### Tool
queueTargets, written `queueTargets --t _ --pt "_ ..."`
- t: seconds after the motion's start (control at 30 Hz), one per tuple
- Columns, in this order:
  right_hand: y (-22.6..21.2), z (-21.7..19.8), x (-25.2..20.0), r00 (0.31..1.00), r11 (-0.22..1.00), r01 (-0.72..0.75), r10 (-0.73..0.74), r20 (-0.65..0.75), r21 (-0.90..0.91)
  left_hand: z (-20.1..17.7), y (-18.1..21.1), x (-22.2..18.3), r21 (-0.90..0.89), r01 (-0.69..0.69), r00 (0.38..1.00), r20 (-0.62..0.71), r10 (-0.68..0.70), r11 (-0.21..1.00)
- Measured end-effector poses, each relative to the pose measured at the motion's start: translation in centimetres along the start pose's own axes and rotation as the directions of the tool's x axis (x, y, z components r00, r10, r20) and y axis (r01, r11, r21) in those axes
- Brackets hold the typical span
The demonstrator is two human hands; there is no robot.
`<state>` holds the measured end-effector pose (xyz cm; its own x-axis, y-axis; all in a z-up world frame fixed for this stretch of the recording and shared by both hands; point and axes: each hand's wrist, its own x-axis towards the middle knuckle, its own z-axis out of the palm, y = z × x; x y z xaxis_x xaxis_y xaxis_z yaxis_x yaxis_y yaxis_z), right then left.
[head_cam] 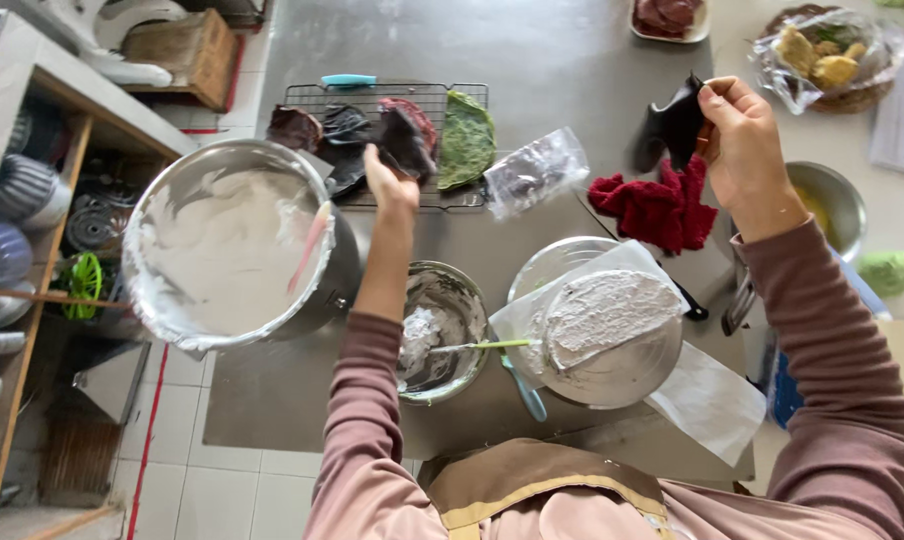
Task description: The person positions a dark cake layer by hand onto an iced base on a turntable, scoops white icing from a bowl with a spatula, and spreads it over the layer. They then place another dark cake layer on top and continue spreading icing over the top and sides of the cake.
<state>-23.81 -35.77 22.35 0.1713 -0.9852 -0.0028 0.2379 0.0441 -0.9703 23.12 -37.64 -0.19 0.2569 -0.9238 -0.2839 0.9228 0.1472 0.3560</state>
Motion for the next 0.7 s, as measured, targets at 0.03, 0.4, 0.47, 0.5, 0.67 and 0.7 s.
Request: queueTargets --t 0.03,0.4,0.47,0.5,0.67,0.7 --pt "-0.5 -0.4 -0.5 1.0 1.0 0.01 -0.01 0.005 -0.019 0.1 0.2 0.6 0.006 -0.008 1.0 -0.019 0.008 1.0" --pt "-2.2 3.7 -6.4 0.979 0.992 -0.097 0.108 0.172 -0.076 9.2 -9.1 -13.8 0.654 -0.12 0.915 0.364 -0.172 0.746" --pt "-2.3 4.8 -7.7 0.973 0.992 -0.117 0.124 0.193 -0.046 12.9 -10.3 -19.0 0.681 -0.304 0.681 0.644 -0.348 0.666" --pt "-2.6 5.2 -8.2 0.973 0.994 -0.101 0.107 0.207 -0.039 14.4 -10.8 -20.9 0.685 -0.298 0.684 0.639 -0.351 0.665" --pt "-3.0 3.3 -10.6 0.979 0.999 -0.046 0.039 0.199 0.03 16.2 -10.6 -25.4 0.725 -0.542 0.587 0.688 -0.426 0.425" --pt "-2.8 2.6 -10.9 0.981 0.999 -0.032 0.023 0.19 0.042 16.0 -10.4 -25.7 0.727 -0.54 0.587 0.686 -0.429 0.424"
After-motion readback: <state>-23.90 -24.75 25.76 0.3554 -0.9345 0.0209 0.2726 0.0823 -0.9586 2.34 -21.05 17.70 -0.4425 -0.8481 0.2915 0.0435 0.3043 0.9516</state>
